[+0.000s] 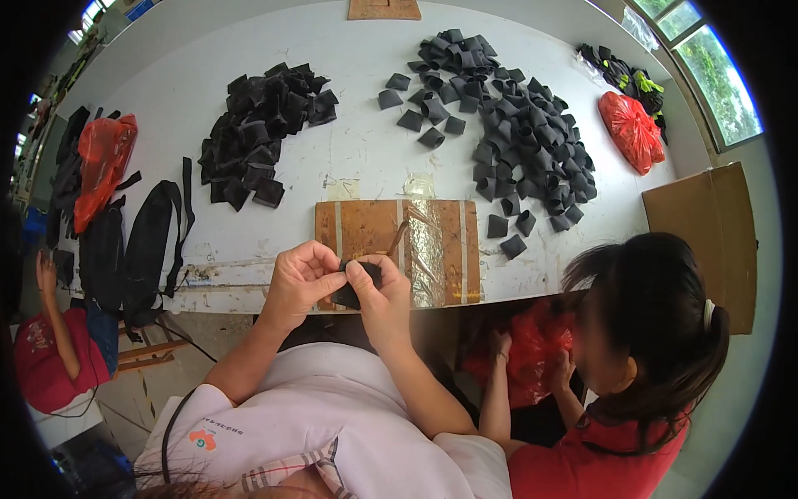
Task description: The person is manually assembling small black foam pieces, likely as part of a manufacturing or packaging process.
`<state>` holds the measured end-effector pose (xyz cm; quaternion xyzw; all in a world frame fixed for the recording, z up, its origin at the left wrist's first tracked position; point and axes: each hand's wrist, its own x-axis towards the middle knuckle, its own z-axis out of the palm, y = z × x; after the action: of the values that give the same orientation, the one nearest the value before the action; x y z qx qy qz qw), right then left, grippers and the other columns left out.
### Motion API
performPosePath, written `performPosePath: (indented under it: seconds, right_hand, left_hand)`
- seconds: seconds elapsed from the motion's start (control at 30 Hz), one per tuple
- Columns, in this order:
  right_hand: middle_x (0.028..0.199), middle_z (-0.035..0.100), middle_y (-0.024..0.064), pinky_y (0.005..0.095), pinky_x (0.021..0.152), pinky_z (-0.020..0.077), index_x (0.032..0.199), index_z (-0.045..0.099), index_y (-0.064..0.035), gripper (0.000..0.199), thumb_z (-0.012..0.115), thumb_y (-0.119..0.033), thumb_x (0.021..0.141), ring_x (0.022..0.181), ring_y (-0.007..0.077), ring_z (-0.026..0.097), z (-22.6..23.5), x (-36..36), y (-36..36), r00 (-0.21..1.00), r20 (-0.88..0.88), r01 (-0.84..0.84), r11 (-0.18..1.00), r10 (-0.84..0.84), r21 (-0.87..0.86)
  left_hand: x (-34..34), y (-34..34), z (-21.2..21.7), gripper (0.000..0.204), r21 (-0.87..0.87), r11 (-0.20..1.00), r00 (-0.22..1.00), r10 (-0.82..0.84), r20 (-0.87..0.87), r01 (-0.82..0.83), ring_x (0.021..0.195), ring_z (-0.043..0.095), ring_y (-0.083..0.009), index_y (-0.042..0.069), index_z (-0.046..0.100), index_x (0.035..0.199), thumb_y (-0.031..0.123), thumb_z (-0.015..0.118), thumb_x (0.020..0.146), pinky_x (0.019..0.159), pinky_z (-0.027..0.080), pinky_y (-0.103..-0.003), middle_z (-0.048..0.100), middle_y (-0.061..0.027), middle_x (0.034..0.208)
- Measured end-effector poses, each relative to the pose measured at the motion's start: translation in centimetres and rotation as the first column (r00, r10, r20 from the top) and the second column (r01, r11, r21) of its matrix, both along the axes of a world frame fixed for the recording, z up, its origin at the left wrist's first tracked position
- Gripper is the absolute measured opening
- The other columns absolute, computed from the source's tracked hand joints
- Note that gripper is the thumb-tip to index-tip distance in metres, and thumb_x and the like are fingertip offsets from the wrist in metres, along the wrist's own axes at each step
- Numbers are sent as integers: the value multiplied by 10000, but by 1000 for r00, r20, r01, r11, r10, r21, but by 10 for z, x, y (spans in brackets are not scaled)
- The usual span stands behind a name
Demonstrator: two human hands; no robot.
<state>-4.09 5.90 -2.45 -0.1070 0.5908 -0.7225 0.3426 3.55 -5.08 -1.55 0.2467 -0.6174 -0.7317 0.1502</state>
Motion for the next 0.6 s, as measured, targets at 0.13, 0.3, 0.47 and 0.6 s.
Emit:
performPosePath:
  seconds: [0.13,0.3,0.47,0.6]
  right_hand:
    - [748,590,36,222,588,446,861,560,-30,101,590,-119,826,651,81,537,4,-7,14,949,312,20,973,55,-231]
    - [747,603,50,244,579,473,863,537,-46,102,600,-110,815,635,112,573,6,-12,24,913,383,-25,955,142,-295]
    - [736,602,55,246,569,456,878,539,-31,171,651,-104,772,636,116,562,5,-12,27,938,329,-48,980,111,-192]
    - [759,553,91,251,533,429,912,544,26,273,682,-118,725,648,144,544,6,-12,27,377,-921,494,821,96,287]
  left_hand:
    - [1,2,14,163,577,812,995,-45,-88,88,528,551,-124,4,542,898,107,573,776,443,430,-216,578,-64,682]
    - [-2,4,7,142,579,797,984,-163,-70,173,496,540,-112,-7,557,871,75,597,762,413,408,-197,590,-67,664]
    - [-1,6,10,118,472,857,973,-231,-10,209,542,512,-98,1,588,794,98,609,728,461,390,-210,570,-58,643]
    - [-2,13,1,120,50,997,984,-74,163,67,572,543,-95,-13,595,795,82,618,725,498,427,-228,598,-62,645]
